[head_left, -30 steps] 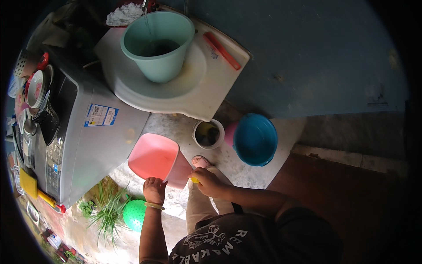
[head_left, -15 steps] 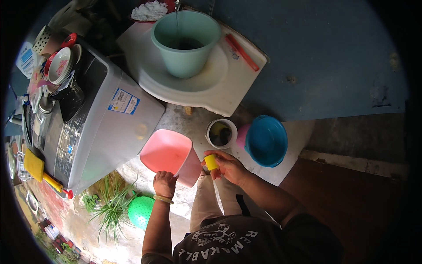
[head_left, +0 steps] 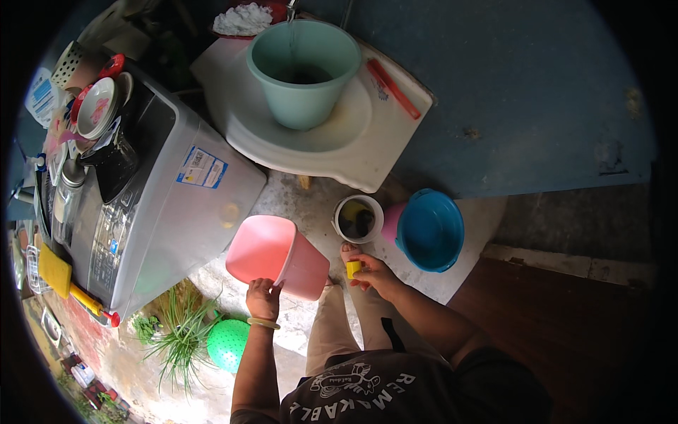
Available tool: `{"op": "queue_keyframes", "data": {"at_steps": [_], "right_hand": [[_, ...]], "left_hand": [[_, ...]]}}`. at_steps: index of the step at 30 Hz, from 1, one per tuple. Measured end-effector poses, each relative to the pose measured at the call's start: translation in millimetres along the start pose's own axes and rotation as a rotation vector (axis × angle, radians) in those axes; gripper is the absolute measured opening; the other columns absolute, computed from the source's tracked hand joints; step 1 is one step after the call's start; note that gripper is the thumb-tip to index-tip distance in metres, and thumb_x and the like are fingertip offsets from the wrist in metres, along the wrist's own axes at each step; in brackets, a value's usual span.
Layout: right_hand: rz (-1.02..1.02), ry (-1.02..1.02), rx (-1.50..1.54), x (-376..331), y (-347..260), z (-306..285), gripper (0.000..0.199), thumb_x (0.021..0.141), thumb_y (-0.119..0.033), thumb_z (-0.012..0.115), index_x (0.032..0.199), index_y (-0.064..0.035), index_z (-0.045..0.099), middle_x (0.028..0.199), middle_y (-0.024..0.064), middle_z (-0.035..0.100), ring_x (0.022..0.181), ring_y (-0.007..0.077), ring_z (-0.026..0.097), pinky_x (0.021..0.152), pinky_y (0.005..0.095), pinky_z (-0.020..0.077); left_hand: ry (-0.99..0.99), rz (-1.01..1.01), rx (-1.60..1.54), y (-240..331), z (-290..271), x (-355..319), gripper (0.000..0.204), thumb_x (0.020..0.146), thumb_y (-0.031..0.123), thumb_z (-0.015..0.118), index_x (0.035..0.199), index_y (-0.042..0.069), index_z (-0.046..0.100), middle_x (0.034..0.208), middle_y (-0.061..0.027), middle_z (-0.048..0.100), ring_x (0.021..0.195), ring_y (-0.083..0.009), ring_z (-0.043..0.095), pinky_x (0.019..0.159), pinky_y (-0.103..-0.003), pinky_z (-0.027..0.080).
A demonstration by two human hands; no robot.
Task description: The person washes a dark cloth by hand in a sink using a green cup to pour water and a yellow sponge to scrub. They rinse the cloth, transfer it to a pink basin, and continue scrubbing and rinsing under running water.
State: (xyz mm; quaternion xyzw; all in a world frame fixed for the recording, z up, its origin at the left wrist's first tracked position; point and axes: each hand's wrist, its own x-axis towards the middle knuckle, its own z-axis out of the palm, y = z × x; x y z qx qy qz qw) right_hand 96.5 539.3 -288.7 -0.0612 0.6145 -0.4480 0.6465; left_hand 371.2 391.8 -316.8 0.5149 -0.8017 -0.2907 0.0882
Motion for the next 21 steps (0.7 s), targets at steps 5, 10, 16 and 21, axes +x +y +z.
{"op": "queue_keyframes", "data": {"at_steps": [5,10,16,21], "right_hand": [[-0.037,0.039,-0.042,9.4,3.4,-19.3,0.048,0.084,-0.001,0.064,0.129,-0.0066,0.051,0.1,0.0128,0.061,0.07,0.017,0.068,0.05,0.0221,0.0417],[-0.007,-0.02,-0.124,9.1,-14.1,-35.7,0.044,0.086,-0.001,0.063,0.128,-0.0042,0.05,0.101,0.0105,0.063,0.072,0.0142,0.066,0.056,0.0223,0.0446],[-0.18,-0.004,-0.242,13.9,-19.6,-61.5,0.043,0.083,-0.004,0.067,0.124,-0.0073,0.054,0.104,0.0066,0.06,0.079,0.0149,0.065,0.057,0.0245,0.049],[-0.417,0.213,-0.666,16.1,-14.3,-91.6,0.042,0.082,-0.006,0.069,0.121,-0.0057,0.055,0.109,0.0105,0.062,0.09,0.0217,0.066,0.071,0.0298,0.0533]], "left_hand": [[0.017,-0.037,-0.051,-0.7,11.1,6.2,0.022,0.078,0.024,0.075,0.074,0.006,0.062,0.077,-0.0102,0.062,0.08,-0.0323,0.057,0.07,-0.044,0.047],[0.014,-0.078,-0.02,9.8,19.2,16.1,0.023,0.079,0.024,0.075,0.074,0.006,0.061,0.077,-0.0105,0.061,0.08,-0.033,0.057,0.069,-0.045,0.046],[0.005,-0.114,-0.029,26.6,39.8,24.7,0.025,0.079,0.026,0.075,0.074,0.006,0.06,0.078,-0.0098,0.061,0.08,-0.0325,0.056,0.071,-0.044,0.046],[0.003,-0.16,-0.068,38.6,55.9,31.6,0.026,0.079,0.026,0.075,0.073,0.006,0.059,0.079,-0.01,0.062,0.08,-0.0325,0.057,0.071,-0.044,0.045]]}}
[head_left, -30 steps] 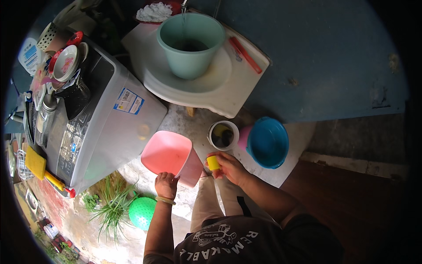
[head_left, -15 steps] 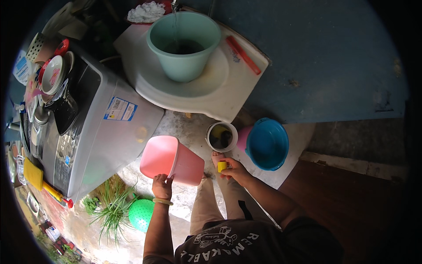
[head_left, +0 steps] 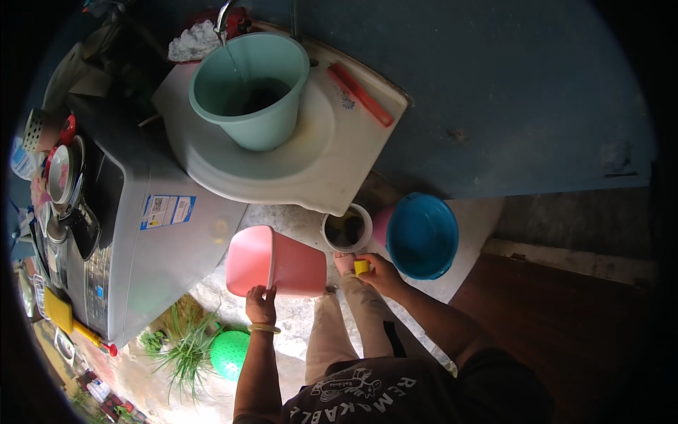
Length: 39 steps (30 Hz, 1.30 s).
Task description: The person washes a dark cloth by hand in a sink using a green cup to pour water and a yellow sponge to scrub. They rinse the cloth, transfer it to a pink basin, and continue scrubbing and rinsing under running water.
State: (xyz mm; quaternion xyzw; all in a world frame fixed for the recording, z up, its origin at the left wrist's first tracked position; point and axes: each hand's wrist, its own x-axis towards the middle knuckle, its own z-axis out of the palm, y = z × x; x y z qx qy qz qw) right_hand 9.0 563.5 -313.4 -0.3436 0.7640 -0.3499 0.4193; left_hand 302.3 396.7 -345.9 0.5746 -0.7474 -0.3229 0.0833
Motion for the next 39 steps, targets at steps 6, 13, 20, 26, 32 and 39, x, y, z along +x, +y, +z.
{"op": "queue_keyframes", "data": {"at_steps": [6,13,20,26,32,39], "right_hand": [[0.058,0.127,-0.46,-5.5,79.3,-34.6,0.045,0.078,-0.004,0.069,0.121,-0.0088,0.055,0.117,0.0169,0.058,0.104,0.0365,0.06,0.089,0.0418,0.0497],[0.431,0.026,-0.85,-14.7,118.5,-85.0,0.052,0.084,-0.014,0.068,0.133,-0.0125,0.05,0.13,0.0162,0.054,0.114,0.0348,0.058,0.094,0.0437,0.0487],[0.253,0.089,-0.919,-12.6,98.4,-86.3,0.054,0.086,-0.018,0.064,0.136,-0.0103,0.046,0.128,0.0187,0.054,0.105,0.0367,0.061,0.086,0.0447,0.0522],[0.159,0.028,-0.741,6.6,41.3,-71.8,0.044,0.085,-0.017,0.067,0.126,-0.0081,0.053,0.122,0.0159,0.06,0.107,0.036,0.06,0.089,0.044,0.0498],[-0.151,-0.004,-0.64,-5.7,10.6,-48.4,0.04,0.085,-0.017,0.067,0.122,-0.007,0.056,0.112,0.0144,0.062,0.093,0.0347,0.064,0.077,0.0424,0.0526],[-0.246,-0.057,-0.374,-29.3,-38.6,-13.0,0.043,0.084,-0.013,0.069,0.124,-0.0048,0.055,0.105,0.0161,0.063,0.077,0.0264,0.066,0.07,0.0376,0.0526]], "left_hand": [[-0.011,-0.059,-0.075,12.2,11.7,3.0,0.026,0.08,0.026,0.074,0.074,0.006,0.06,0.081,-0.0098,0.063,0.082,-0.0314,0.057,0.072,-0.042,0.045],[-0.002,-0.036,-0.041,28.4,10.4,1.7,0.027,0.08,0.028,0.074,0.075,0.005,0.059,0.079,-0.0098,0.061,0.08,-0.0305,0.056,0.071,-0.042,0.045],[0.062,-0.114,-0.133,27.8,1.1,-4.9,0.027,0.083,0.027,0.074,0.078,0.004,0.061,0.076,-0.0094,0.06,0.073,-0.0265,0.057,0.067,-0.037,0.045],[-0.01,-0.359,-0.846,21.6,-22.4,-15.1,0.017,0.088,0.018,0.073,0.09,0.003,0.066,0.081,0.0017,0.065,0.072,-0.0078,0.055,0.065,-0.025,0.043],[-0.01,-0.461,-1.037,44.8,-68.5,-39.3,0.018,0.09,0.014,0.07,0.098,-0.003,0.067,0.092,-0.0026,0.068,0.083,-0.0076,0.058,0.078,-0.021,0.046],[0.287,-0.07,-0.446,65.7,-104.5,-78.6,0.021,0.081,0.017,0.077,0.078,0.004,0.061,0.071,-0.0073,0.057,0.066,-0.0211,0.051,0.064,-0.033,0.044]]}}
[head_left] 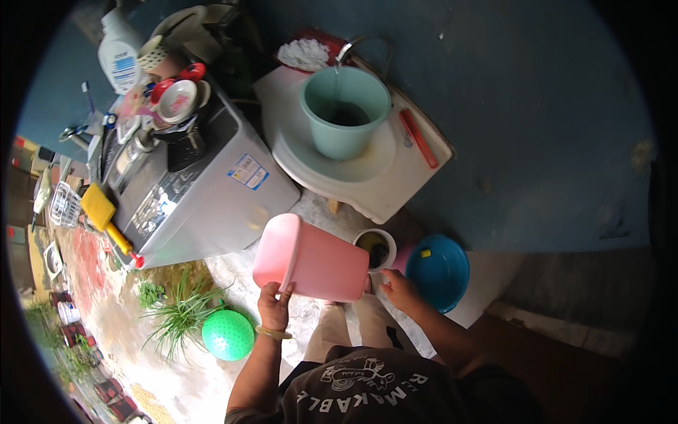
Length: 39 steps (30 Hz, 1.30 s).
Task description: The person washes a dark cloth by hand in a sink using a green cup to pour water and a yellow sponge to scrub. They rinse the cloth, transfer it to a pink basin, and continue scrubbing and rinsing under running water.
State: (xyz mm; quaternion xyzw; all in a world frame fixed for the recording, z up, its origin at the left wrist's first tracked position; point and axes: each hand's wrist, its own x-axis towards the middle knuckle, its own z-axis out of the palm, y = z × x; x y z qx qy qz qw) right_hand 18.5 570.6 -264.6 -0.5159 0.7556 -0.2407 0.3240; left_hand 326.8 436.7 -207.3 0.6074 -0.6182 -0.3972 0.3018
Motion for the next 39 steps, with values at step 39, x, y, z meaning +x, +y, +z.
{"op": "queue_keyframes", "data": {"at_steps": [39], "right_hand": [[-0.418,0.081,0.114,-1.0,-186.9,-104.2,0.035,0.085,-0.014,0.065,0.118,-0.0054,0.057,0.109,0.0133,0.061,0.086,0.0284,0.066,0.074,0.0389,0.0521]], "left_hand": [[0.066,0.841,0.436,155.0,-121.7,-75.6,0.018,0.065,0.016,0.075,0.071,0.009,0.059,0.078,-0.0055,0.06,0.084,-0.0267,0.06,0.074,-0.04,0.046]]}}
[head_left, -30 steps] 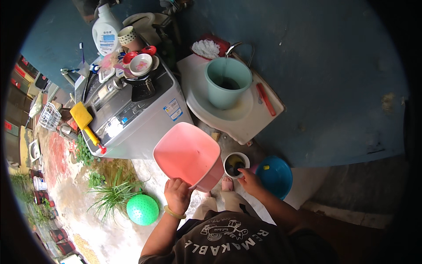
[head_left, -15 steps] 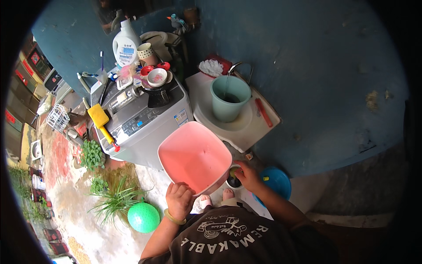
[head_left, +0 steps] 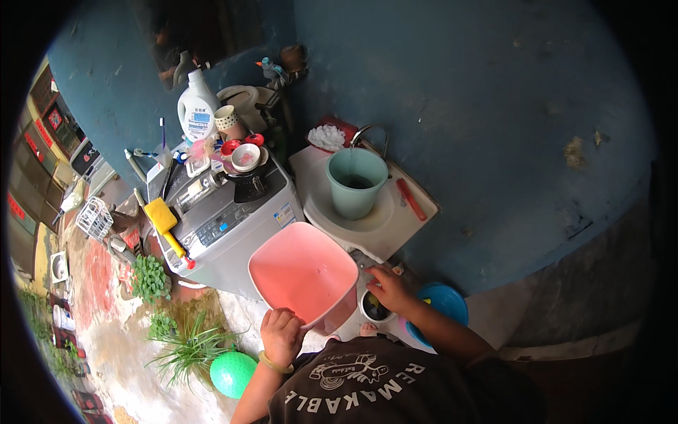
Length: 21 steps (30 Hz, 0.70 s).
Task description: The person washes a dark cloth by hand in a sink using a green cup to pour water and a yellow sponge to scrub. They rinse the cloth, transfer it to a pink basin, and continue scrubbing and rinsing under running water.
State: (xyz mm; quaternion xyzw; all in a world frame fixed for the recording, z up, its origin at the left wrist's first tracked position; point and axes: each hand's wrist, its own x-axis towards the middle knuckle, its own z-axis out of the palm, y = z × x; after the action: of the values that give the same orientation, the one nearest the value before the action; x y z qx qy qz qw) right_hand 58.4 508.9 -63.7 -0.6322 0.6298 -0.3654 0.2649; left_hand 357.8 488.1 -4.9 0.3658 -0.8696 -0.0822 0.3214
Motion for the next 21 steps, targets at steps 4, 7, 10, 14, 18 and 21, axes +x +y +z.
{"op": "queue_keyframes", "data": {"at_steps": [4,7,10,14,18,21], "right_hand": [[-0.013,-0.012,-0.024,0.5,4.5,-5.2,0.034,0.084,-0.014,0.065,0.116,-0.0058,0.058,0.109,0.0127,0.061,0.086,0.0287,0.066,0.074,0.0399,0.0523],[-0.021,-0.031,-0.053,3.4,6.0,-10.6,0.033,0.084,-0.015,0.066,0.116,-0.0065,0.058,0.109,0.0123,0.061,0.086,0.0296,0.066,0.075,0.0409,0.0524],[-0.021,-0.039,-0.05,5.0,4.2,-17.8,0.033,0.084,-0.016,0.066,0.116,-0.0071,0.058,0.109,0.0123,0.061,0.087,0.0305,0.066,0.075,0.0418,0.0523],[-0.02,-0.062,-0.053,6.5,11.5,-25.2,0.033,0.084,-0.017,0.066,0.115,-0.0075,0.059,0.111,0.0125,0.061,0.088,0.0309,0.066,0.076,0.0418,0.0524],[-0.04,-0.054,-0.06,10.5,11.7,-36.5,0.034,0.084,-0.012,0.066,0.116,-0.0034,0.06,0.102,0.0129,0.061,0.086,0.0245,0.064,0.075,0.0359,0.0508],[-0.075,-0.031,-0.04,15.1,19.2,-41.3,0.034,0.084,-0.012,0.066,0.116,-0.0033,0.06,0.101,0.013,0.06,0.086,0.0248,0.064,0.076,0.0358,0.0506]], "left_hand": [[-0.005,0.003,0.012,1.8,-2.7,6.5,0.019,0.066,0.016,0.076,0.071,0.007,0.059,0.078,-0.0068,0.061,0.083,-0.0286,0.06,0.074,-0.041,0.048],[-0.016,0.0,0.037,1.3,-2.5,11.8,0.021,0.061,0.016,0.076,0.072,0.009,0.059,0.079,-0.0059,0.06,0.085,-0.027,0.059,0.075,-0.04,0.047],[-0.025,-0.002,0.059,1.9,-1.0,16.6,0.021,0.061,0.016,0.076,0.072,0.009,0.059,0.08,-0.0057,0.061,0.086,-0.027,0.059,0.076,-0.041,0.048],[-0.023,-0.009,0.079,4.5,2.7,22.9,0.021,0.061,0.016,0.076,0.072,0.01,0.059,0.08,-0.0056,0.061,0.085,-0.0271,0.06,0.075,-0.041,0.048],[-0.01,-0.012,0.085,10.8,6.2,32.6,0.019,0.062,0.016,0.076,0.072,0.01,0.06,0.08,-0.0051,0.06,0.084,-0.0268,0.06,0.075,-0.041,0.049],[-0.002,-0.015,0.099,17.0,9.0,40.4,0.018,0.064,0.017,0.076,0.071,0.011,0.06,0.079,-0.0044,0.06,0.083,-0.0261,0.06,0.074,-0.041,0.048]]}}
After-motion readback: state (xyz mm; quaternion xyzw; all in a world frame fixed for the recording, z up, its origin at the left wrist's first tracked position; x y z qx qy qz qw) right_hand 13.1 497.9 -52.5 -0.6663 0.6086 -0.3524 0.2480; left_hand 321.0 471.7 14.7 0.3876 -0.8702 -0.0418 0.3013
